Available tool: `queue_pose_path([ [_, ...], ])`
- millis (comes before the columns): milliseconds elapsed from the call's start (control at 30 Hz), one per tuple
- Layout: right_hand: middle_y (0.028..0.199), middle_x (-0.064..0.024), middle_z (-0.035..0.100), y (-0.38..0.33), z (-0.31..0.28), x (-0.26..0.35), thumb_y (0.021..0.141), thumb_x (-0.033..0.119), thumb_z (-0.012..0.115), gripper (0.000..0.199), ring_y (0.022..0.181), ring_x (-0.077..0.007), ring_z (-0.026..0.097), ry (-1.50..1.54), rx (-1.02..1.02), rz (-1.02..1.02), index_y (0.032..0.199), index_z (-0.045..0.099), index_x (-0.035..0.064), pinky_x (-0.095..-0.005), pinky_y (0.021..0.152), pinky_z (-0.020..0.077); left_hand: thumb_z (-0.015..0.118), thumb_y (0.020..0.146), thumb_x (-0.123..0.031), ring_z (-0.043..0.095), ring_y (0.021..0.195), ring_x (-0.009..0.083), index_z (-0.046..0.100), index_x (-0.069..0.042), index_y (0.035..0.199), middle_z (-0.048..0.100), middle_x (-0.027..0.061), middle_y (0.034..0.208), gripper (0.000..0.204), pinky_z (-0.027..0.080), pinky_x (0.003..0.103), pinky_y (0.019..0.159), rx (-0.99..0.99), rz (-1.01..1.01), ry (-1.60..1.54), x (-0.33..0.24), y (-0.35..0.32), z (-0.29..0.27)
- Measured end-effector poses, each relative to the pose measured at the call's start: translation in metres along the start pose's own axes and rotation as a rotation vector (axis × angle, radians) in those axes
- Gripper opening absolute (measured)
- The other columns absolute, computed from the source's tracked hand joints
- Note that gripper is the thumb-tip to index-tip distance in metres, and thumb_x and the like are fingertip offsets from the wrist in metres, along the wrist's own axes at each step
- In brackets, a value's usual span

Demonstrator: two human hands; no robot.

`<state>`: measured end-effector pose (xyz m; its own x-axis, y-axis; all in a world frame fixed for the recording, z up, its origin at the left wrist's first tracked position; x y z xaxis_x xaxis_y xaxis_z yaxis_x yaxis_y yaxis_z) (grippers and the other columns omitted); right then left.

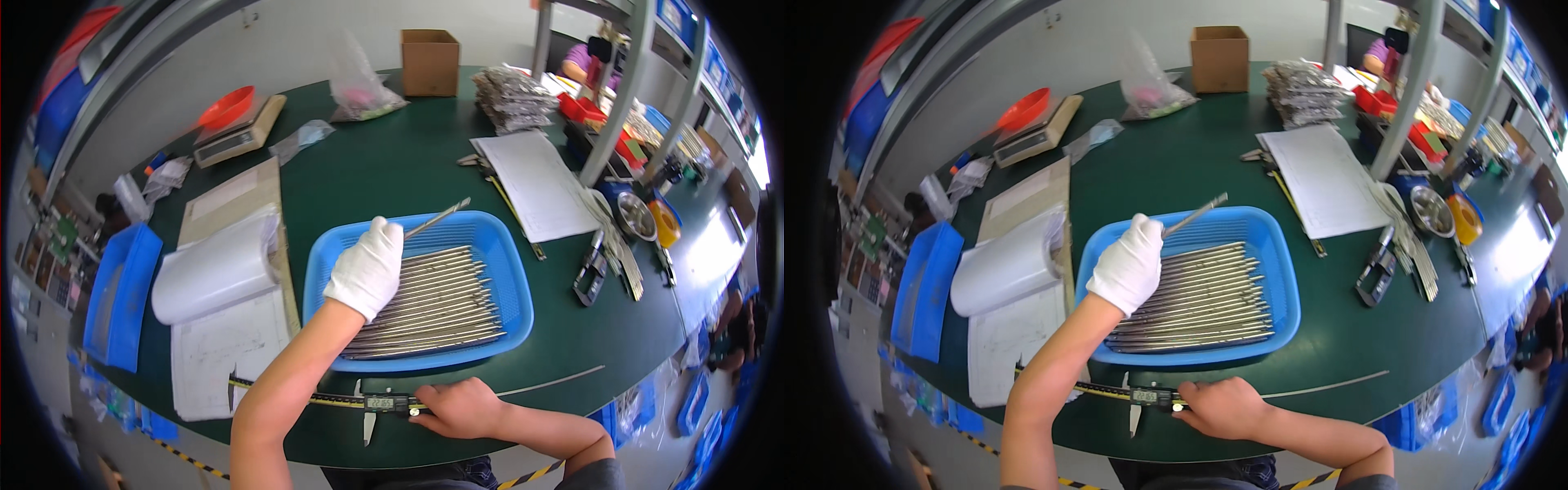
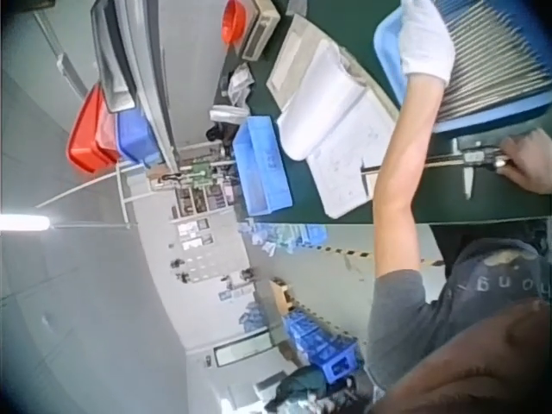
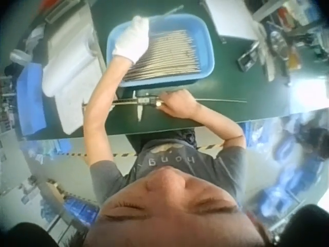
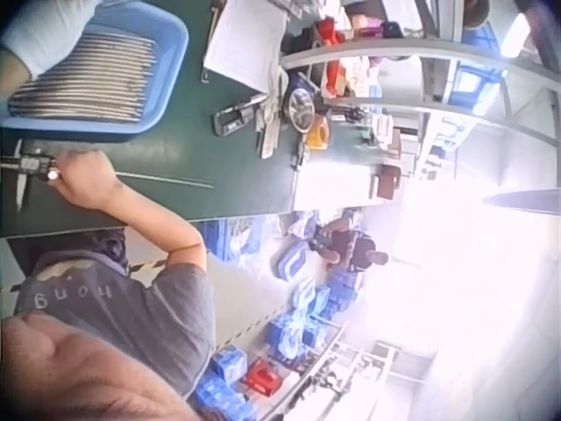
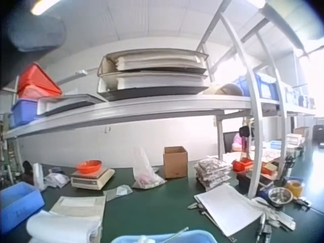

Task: Inspecting and measuring metal rods with a digital caliper according to specifications on a technical drawing.

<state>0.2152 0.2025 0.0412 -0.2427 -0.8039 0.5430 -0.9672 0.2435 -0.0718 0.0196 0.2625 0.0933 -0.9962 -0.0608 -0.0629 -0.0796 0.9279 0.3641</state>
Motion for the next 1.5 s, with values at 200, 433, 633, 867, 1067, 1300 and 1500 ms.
queue_pose_path([
  [200, 0.067, -0.0107, 0.057, 0.0, -0.001, 0.003, 0.082, 0.039, 0.055, 0.035, 0.057, -0.0318, 0.058, -0.041, 0.006, -0.011, 0.083, 0.046, 0.0043, -0.0421, 0.046, 0.0454, 0.038, 0.092, -0.002, 0.053, 0.074, 0.0096, 0.041, 0.0, 0.118, 0.048, 0.003, 0.082, 0.027, 0.047, 0.023, 0.07, -0.607, -0.378, -1.205, 0.012, -0.073, -0.099],
  [433, 0.061, -0.0107, 0.057, -0.002, -0.002, -0.001, 0.076, 0.039, 0.061, 0.036, 0.055, -0.0308, 0.057, -0.078, -0.065, 0.016, 0.082, 0.052, 0.005, -0.0409, 0.046, 0.0436, 0.044, 0.092, -0.013, 0.062, 0.087, 0.0286, 0.046, -0.002, 0.102, 0.058, 0.0163, 0.091, 0.015, 0.051, 0.042, 0.081, -0.712, -0.979, -1.428, 0.029, -0.226, -0.109],
  [633, 0.057, -0.0099, 0.055, -0.002, 0.002, -0.005, 0.07, 0.029, 0.07, 0.032, 0.053, -0.0312, 0.054, -0.028, -0.135, -0.001, 0.083, 0.055, 0.0043, -0.0393, 0.05, 0.0419, 0.049, 0.09, -0.018, 0.06, 0.092, 0.0322, 0.044, -0.007, 0.098, 0.056, 0.0181, 0.099, 0.014, 0.05, 0.045, 0.081, -0.82, -1.225, -1.712, -0.001, -0.273, -0.073],
  [867, 0.069, -0.0175, 0.058, -0.002, -0.013, 0.014, 0.078, 0.022, 0.064, 0.023, 0.062, -0.0352, 0.057, 0.015, -0.132, 0.054, 0.09, 0.057, 0.0039, -0.0394, 0.054, 0.044, 0.044, 0.091, -0.014, 0.057, 0.101, 0.0319, 0.042, -0.011, 0.1, 0.053, 0.0216, 0.111, 0.009, 0.047, 0.043, 0.085, -0.743, -1.247, -1.997, -0.003, -0.266, -0.038],
  [1067, 0.069, -0.0178, 0.058, -0.001, -0.011, 0.014, 0.079, 0.023, 0.064, 0.022, 0.062, -0.0355, 0.057, -0.017, -0.087, 0.07, 0.089, 0.057, 0.0044, -0.04, 0.054, 0.0442, 0.048, 0.09, -0.015, 0.055, 0.104, 0.0362, 0.045, -0.012, 0.1, 0.052, 0.0239, 0.115, 0.01, 0.047, 0.046, 0.086, -0.689, -1.284, -2.025, -0.002, -0.27, -0.033],
  [1300, 0.069, -0.0172, 0.058, -0.001, -0.01, 0.008, 0.078, 0.024, 0.064, 0.022, 0.061, -0.0349, 0.057, -0.022, -0.091, 0.07, 0.089, 0.057, 0.0056, -0.0397, 0.054, 0.0441, 0.047, 0.09, -0.014, 0.057, 0.101, 0.0342, 0.045, -0.012, 0.101, 0.054, 0.0203, 0.111, 0.011, 0.047, 0.045, 0.086, -0.669, -1.257, -2.044, 0.0, -0.268, -0.033],
  [1500, 0.069, -0.0166, 0.058, -0.001, -0.01, 0.009, 0.078, 0.023, 0.064, 0.021, 0.06, -0.0337, 0.057, -0.011, -0.088, 0.075, 0.09, 0.058, 0.0058, -0.0386, 0.053, 0.0438, 0.037, 0.093, -0.009, 0.059, 0.099, 0.0271, 0.042, -0.013, 0.103, 0.058, 0.0126, 0.102, 0.012, 0.05, 0.038, 0.081, -0.638, -1.264, -2.022, 0.001, -0.268, -0.032],
])
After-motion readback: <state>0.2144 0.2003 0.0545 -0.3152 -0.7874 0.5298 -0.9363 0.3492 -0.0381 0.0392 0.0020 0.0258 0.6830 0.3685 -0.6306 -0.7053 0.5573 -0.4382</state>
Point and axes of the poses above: each hand's wrist, its own y-axis towards the middle knuckle, its own z-axis out of the palm, x = y × z, the point moved 2 cm from there along y, towards the middle knuckle
